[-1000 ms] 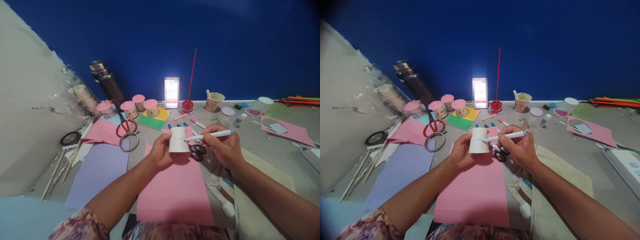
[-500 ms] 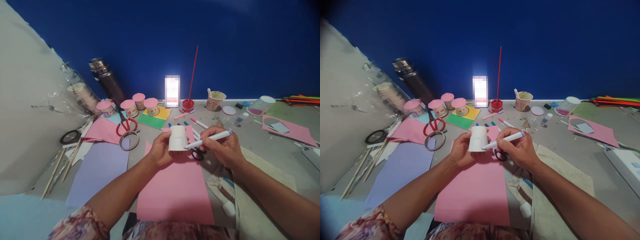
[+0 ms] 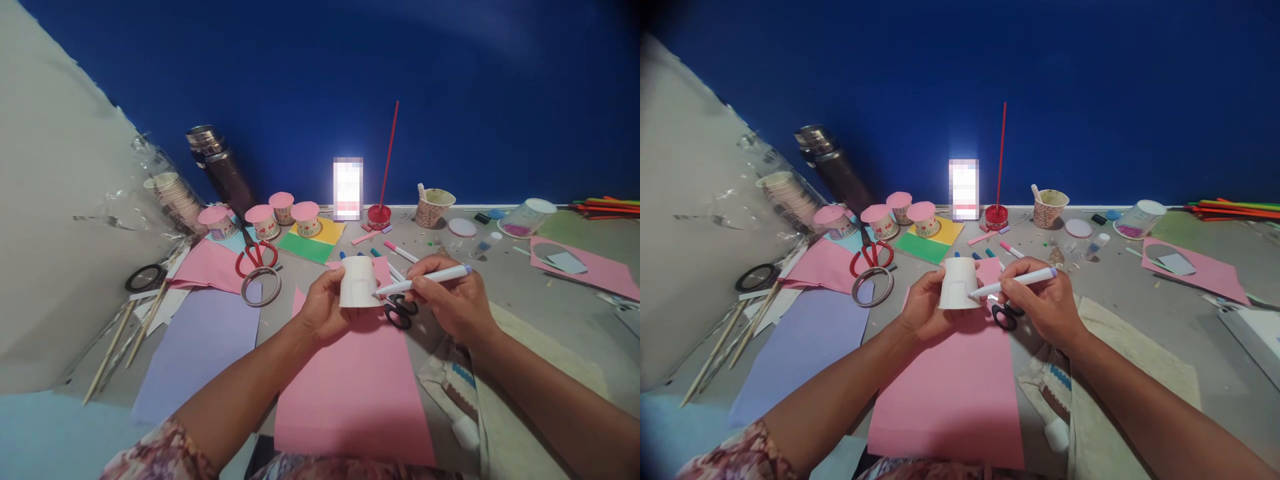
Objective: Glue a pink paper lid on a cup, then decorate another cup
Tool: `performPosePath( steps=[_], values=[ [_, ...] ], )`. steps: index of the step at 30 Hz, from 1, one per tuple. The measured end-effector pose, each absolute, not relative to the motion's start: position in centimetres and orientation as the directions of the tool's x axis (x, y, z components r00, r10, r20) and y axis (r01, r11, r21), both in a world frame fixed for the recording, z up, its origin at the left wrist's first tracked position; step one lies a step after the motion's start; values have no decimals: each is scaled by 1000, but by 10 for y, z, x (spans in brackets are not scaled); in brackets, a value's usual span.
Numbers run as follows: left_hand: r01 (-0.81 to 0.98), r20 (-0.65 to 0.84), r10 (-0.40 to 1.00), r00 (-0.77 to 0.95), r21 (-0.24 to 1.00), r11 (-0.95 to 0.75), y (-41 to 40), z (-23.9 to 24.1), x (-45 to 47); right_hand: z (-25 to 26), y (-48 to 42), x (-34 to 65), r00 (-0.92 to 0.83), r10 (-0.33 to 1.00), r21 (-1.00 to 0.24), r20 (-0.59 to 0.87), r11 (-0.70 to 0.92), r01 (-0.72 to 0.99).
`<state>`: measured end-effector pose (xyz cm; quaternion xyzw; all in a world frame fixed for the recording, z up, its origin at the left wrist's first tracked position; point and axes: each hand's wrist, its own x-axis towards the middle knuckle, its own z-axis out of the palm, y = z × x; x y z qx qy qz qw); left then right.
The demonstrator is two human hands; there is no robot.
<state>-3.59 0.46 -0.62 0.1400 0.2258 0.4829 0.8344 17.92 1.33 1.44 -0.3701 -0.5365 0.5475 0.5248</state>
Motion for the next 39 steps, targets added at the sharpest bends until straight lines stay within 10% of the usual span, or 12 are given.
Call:
performPosePath(
  steps=[19,39],
  values=[
    [-732,-256,878,405,484,479,5,-4,-36,19,12,178,-257,960,-983,115,73,-166],
    [-720,-306,910,279,561,409,3,-9,-36,30,25,184,39,986,-963,164,169,-208]
  ],
)
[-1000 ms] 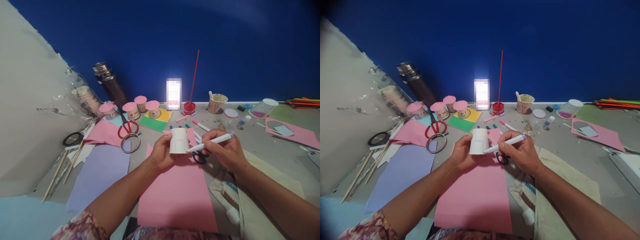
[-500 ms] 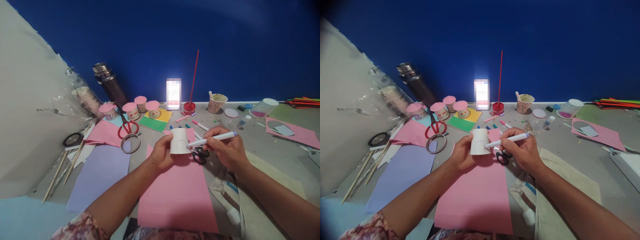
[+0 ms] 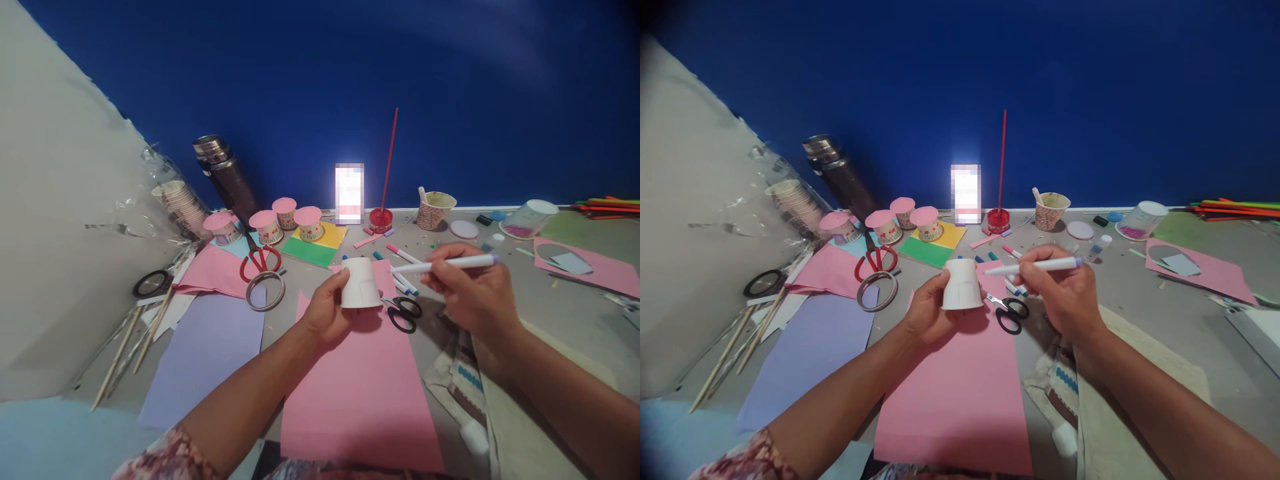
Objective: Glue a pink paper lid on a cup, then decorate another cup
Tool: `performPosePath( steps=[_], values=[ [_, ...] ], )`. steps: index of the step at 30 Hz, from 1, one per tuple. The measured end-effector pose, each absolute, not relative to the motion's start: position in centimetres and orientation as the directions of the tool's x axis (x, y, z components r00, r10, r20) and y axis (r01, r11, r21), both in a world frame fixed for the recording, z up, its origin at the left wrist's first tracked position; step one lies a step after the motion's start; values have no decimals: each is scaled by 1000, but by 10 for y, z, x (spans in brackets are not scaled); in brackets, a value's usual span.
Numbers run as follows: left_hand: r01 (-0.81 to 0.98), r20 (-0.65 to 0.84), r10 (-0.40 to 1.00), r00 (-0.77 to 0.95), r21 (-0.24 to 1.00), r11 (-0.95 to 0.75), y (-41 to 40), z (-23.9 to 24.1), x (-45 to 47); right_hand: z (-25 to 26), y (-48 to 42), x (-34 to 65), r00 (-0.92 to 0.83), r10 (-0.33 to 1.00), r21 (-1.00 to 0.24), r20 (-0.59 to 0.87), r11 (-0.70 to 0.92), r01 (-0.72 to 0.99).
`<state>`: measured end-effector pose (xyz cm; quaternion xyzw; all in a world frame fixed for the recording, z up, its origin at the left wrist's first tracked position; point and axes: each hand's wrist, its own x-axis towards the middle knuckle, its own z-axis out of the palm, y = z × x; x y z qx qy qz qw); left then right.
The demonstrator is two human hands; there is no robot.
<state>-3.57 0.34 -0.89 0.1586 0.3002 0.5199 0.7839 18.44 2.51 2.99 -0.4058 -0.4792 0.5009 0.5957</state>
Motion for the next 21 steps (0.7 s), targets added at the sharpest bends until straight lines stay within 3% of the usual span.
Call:
performPosePath(
  steps=[2,6,13,17,21],
  values=[
    [-714,-308,916,257,578,395,4,-7,-36,45,33,186,69,993,-940,93,110,-324],
    [-710,-322,920,223,594,379,4,-5,-36,65,36,183,-69,992,-826,-104,-125,-549],
    [-693,-311,924,224,616,375,4,-8,-34,64,30,150,-197,974,-731,-110,-214,-648],
    [-690,-316,923,220,618,376,6,-9,-35,89,59,132,-160,987,-686,11,-109,-719],
    [-704,-327,909,259,580,409,7,-11,-38,84,85,115,-133,991,-659,20,-88,-747]
  ],
)
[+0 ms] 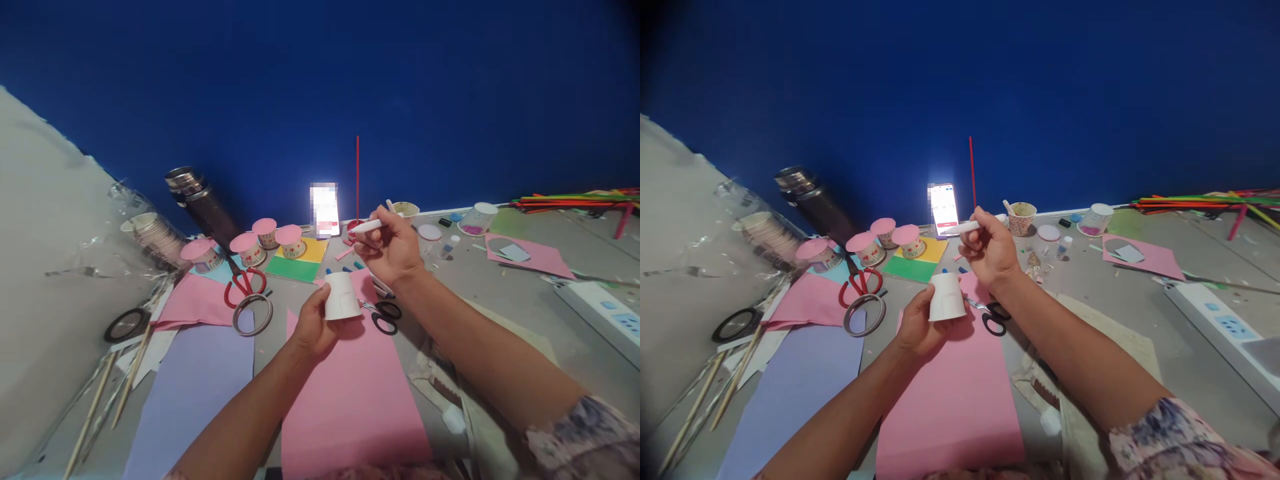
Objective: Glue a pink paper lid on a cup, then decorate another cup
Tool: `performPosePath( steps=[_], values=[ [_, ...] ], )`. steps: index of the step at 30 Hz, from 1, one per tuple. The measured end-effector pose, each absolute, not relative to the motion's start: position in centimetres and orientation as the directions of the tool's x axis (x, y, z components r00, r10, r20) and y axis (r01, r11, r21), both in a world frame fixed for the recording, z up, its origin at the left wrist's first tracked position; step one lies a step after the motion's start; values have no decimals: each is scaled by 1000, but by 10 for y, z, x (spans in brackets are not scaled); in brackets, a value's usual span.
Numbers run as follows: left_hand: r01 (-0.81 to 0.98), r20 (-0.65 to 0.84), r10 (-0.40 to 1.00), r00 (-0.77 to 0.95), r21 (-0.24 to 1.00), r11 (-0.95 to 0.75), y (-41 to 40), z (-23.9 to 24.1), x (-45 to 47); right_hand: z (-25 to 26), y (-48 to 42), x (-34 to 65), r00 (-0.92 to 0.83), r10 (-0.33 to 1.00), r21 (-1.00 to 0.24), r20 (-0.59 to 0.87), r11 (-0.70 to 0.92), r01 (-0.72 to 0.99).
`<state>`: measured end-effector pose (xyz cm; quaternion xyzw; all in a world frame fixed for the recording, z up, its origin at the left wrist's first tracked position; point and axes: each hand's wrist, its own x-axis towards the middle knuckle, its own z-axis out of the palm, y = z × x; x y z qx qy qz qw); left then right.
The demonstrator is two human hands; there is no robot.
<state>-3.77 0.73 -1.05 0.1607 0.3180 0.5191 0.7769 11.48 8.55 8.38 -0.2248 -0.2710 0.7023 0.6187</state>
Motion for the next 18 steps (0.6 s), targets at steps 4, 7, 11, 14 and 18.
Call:
performPosePath(
  steps=[4,7,11,14,18],
  values=[
    [-736,-303,910,283,540,408,10,-13,-41,44,93,102,-63,990,-653,-126,-130,-746],
    [-745,-302,910,284,528,408,12,-15,-45,21,91,101,-48,980,-648,-192,-163,-744],
    [-742,-306,909,283,531,409,14,-16,-50,15,88,106,-39,973,-635,-228,-179,-752],
    [-751,-299,915,269,530,394,15,-17,-51,22,83,107,-50,971,-623,-232,-188,-759],
    [-763,-306,915,264,514,392,15,-17,-47,33,67,103,-124,965,-624,-229,-244,-743]
  ],
)
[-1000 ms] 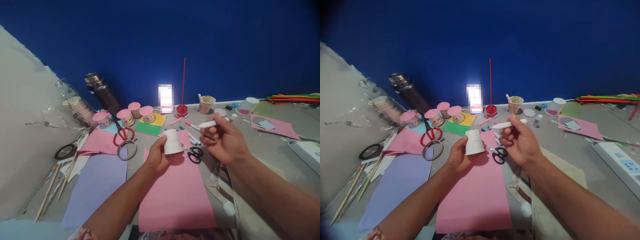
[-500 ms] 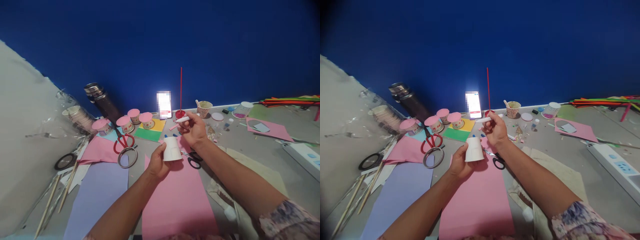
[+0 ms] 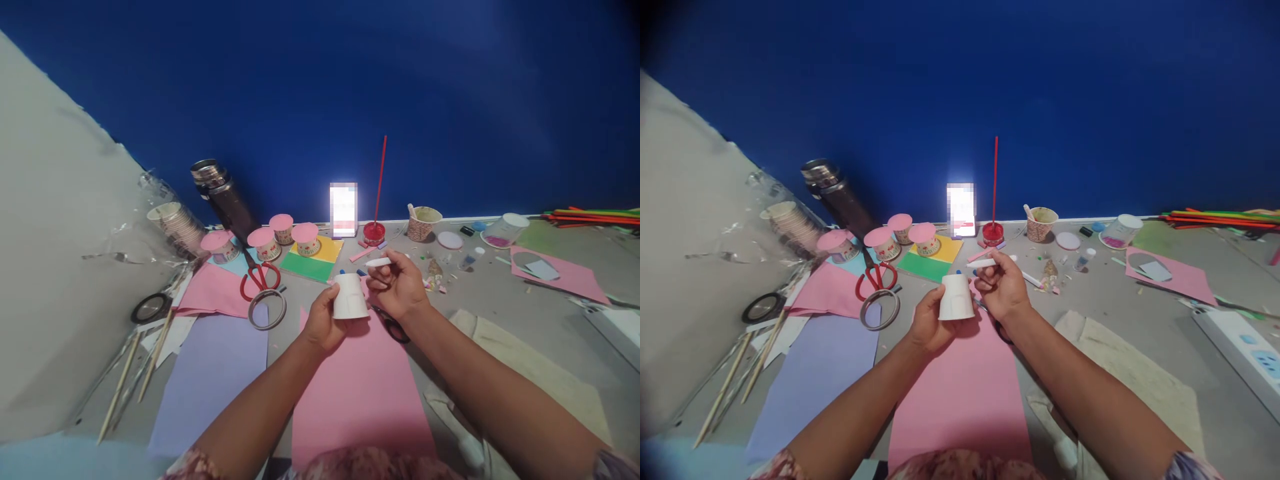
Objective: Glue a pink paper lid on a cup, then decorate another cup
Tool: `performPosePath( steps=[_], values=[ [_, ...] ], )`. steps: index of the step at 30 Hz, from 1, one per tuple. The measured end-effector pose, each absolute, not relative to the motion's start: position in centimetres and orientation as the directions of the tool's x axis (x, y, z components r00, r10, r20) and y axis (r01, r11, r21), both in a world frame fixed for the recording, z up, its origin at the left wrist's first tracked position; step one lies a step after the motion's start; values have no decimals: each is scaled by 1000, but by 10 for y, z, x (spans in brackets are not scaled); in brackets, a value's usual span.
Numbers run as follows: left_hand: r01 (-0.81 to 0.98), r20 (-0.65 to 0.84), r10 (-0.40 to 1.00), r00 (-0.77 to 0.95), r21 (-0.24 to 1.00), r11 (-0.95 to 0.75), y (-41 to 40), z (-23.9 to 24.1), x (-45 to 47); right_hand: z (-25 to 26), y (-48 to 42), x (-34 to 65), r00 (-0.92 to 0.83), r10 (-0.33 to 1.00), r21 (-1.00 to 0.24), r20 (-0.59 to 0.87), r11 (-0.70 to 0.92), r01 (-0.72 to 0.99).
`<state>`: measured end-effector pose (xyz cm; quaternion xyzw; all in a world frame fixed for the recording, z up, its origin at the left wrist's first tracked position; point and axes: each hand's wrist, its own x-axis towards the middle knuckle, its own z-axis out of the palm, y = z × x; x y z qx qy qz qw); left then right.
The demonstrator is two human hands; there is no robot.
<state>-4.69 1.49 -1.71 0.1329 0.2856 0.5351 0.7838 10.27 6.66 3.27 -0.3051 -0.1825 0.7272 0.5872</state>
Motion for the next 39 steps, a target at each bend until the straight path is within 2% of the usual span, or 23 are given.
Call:
performPosePath(
  steps=[3,6,9,11,14,18,22,26,31,39],
  values=[
    [-770,-303,921,243,517,373,14,-17,-43,32,52,105,-135,974,-696,-184,-226,-682],
    [-753,-317,915,248,531,389,13,-19,-43,26,40,114,39,994,-806,-101,-59,-589],
    [-765,-322,928,188,544,344,14,-19,-47,25,26,123,149,986,-873,-72,10,-488],
    [-774,-317,934,167,545,323,15,-17,-50,28,14,128,171,985,-941,-4,55,-334],
    [-784,-327,925,194,515,347,16,-13,-52,31,-2,134,154,981,-980,115,137,-142],
    [-806,-345,915,208,469,360,15,-9,-49,19,-14,139,148,962,-973,228,230,5],
    [-813,-304,910,282,428,395,12,-5,-47,6,-14,142,97,948,-953,303,299,58],
    [-808,-306,894,328,399,433,11,-5,-48,7,-12,143,54,884,-881,464,454,133],
    [-793,-357,901,248,459,400,10,-15,-47,12,-14,142,-10,812,-789,583,569,231],
    [-772,-387,899,204,501,391,8,-12,-44,19,-12,141,-32,782,-741,623,603,296]
  ],
)
